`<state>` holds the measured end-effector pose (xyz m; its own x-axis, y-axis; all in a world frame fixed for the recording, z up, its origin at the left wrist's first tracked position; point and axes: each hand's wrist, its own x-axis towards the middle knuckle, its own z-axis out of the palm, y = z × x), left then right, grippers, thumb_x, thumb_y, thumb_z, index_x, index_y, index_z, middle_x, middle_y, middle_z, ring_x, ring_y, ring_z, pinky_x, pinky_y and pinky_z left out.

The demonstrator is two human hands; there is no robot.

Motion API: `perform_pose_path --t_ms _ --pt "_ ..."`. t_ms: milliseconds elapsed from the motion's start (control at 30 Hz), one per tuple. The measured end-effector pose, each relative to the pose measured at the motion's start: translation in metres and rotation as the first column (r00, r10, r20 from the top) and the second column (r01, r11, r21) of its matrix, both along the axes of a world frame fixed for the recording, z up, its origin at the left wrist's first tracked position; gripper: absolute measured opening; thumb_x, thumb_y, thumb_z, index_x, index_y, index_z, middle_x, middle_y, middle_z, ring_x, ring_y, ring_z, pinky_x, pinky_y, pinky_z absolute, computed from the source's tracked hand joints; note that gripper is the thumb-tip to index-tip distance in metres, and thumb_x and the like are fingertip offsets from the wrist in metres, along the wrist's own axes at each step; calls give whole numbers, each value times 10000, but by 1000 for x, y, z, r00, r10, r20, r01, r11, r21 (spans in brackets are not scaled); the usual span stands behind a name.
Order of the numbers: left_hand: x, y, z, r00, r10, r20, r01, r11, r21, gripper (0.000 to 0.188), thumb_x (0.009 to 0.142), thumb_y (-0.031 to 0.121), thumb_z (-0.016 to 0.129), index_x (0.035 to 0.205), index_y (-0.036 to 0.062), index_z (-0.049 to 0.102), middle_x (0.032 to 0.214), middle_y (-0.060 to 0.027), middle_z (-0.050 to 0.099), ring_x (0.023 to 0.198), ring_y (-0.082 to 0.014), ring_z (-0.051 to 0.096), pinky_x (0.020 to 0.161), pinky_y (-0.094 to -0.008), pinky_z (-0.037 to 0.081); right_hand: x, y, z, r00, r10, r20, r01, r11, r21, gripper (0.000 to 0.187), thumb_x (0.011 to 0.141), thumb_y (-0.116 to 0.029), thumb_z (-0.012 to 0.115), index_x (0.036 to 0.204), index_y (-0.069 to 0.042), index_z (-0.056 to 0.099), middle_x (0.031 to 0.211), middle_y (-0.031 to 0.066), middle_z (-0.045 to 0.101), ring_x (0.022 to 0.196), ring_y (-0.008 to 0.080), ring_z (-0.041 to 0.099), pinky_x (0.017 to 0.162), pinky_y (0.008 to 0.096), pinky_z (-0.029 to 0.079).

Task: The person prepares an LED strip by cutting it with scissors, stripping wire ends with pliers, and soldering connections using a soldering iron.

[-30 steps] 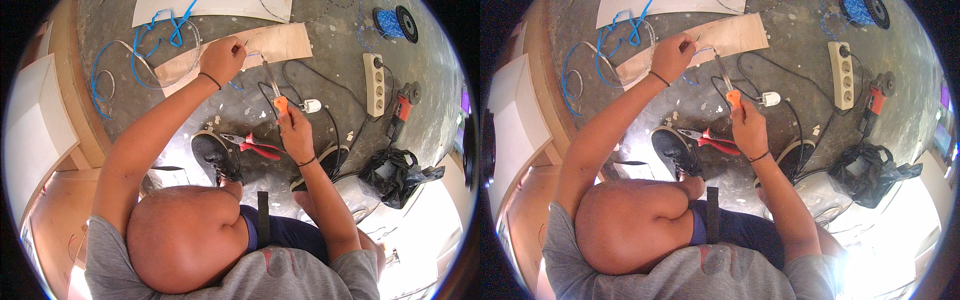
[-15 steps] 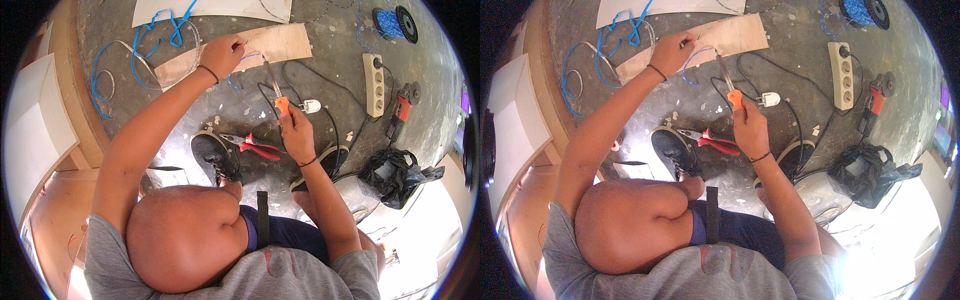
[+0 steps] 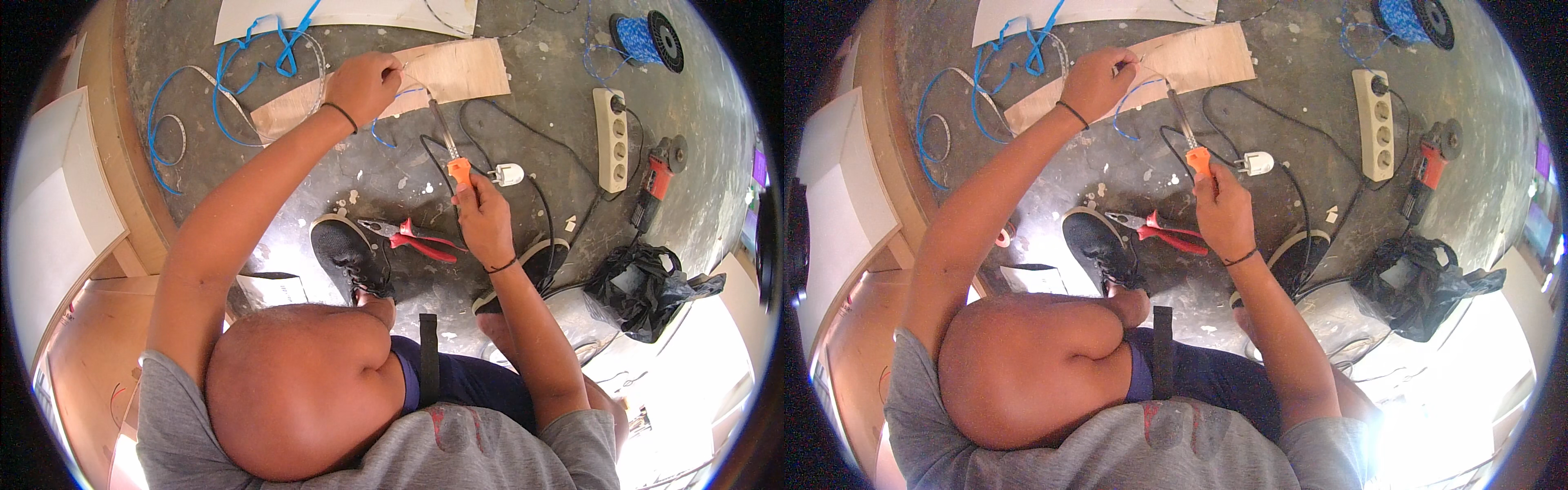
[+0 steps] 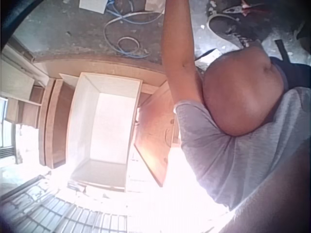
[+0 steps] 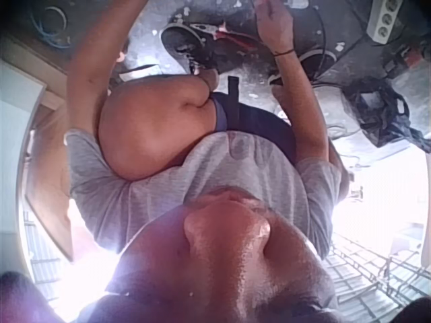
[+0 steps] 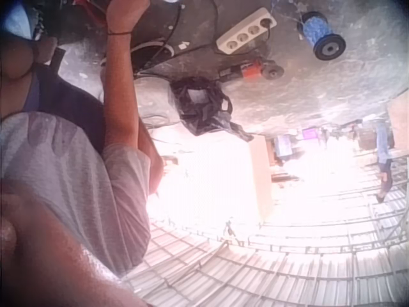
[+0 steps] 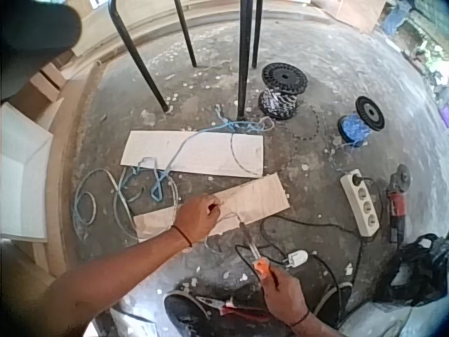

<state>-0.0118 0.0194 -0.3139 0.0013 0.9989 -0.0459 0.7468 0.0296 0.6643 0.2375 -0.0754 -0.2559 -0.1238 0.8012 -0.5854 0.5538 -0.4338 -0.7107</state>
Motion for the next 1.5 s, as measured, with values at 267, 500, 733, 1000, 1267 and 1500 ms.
perform_pose_path --t_ms 267,500,733,1000,1267,1500 --pt "1 0 4 1000 -11 -10 11 1000 -19 172 817 177 594 888 35 659 859 -143 664 779 -314 641 705 -391 503 -1 1 1 1000 2 -2 -2 1000 6 268 907 -177 531 1046 47 578 760 189 647 699 285 658 644 355 490" --pt "1 1 4 1000 -11 -27 11 1000 -20 175 817 179 595 888 33 659 865 -148 663 795 -323 640 712 -399 501 -1 0 1 1000 -2 -1 2 1000 15 265 910 -176 527 1049 44 579 763 192 649 702 287 660 641 355 490" --pt "2 2 6 1000 -15 -13 15 1000 -3 183 813 180 597 889 26 660 863 -152 663 793 -329 641 715 -398 504 -1 1 2 1000 13 19 -13 1000 8 260 911 -181 532 1042 38 583 762 187 652 696 288 659 640 358 490" --pt "3 1 7 1000 -5 -22 5 999 -32 187 810 189 605 884 27 661 858 -146 666 785 -315 646 711 -388 506 -4 1 5 1000 1 19 -1 1000 4 259 908 -177 537 1038 42 584 762 189 652 701 292 661 643 361 491" --pt "4 2 8 999 -19 -49 17 999 -50 189 812 199 610 887 34 665 860 -139 667 784 -309 644 708 -389 504 -2 1 4 1000 7 13 -8 1000 14 264 908 -179 532 1042 42 584 760 193 650 697 291 659 640 359 488" --pt "2 1 6 1000 -5 10 5 999 -41 198 817 205 607 886 28 662 858 -143 666 782 -310 642 712 -388 503 -3 1 3 1000 -1 1 1 1000 11 265 908 -183 532 1035 43 584 755 187 649 695 289 657 641 360 489"
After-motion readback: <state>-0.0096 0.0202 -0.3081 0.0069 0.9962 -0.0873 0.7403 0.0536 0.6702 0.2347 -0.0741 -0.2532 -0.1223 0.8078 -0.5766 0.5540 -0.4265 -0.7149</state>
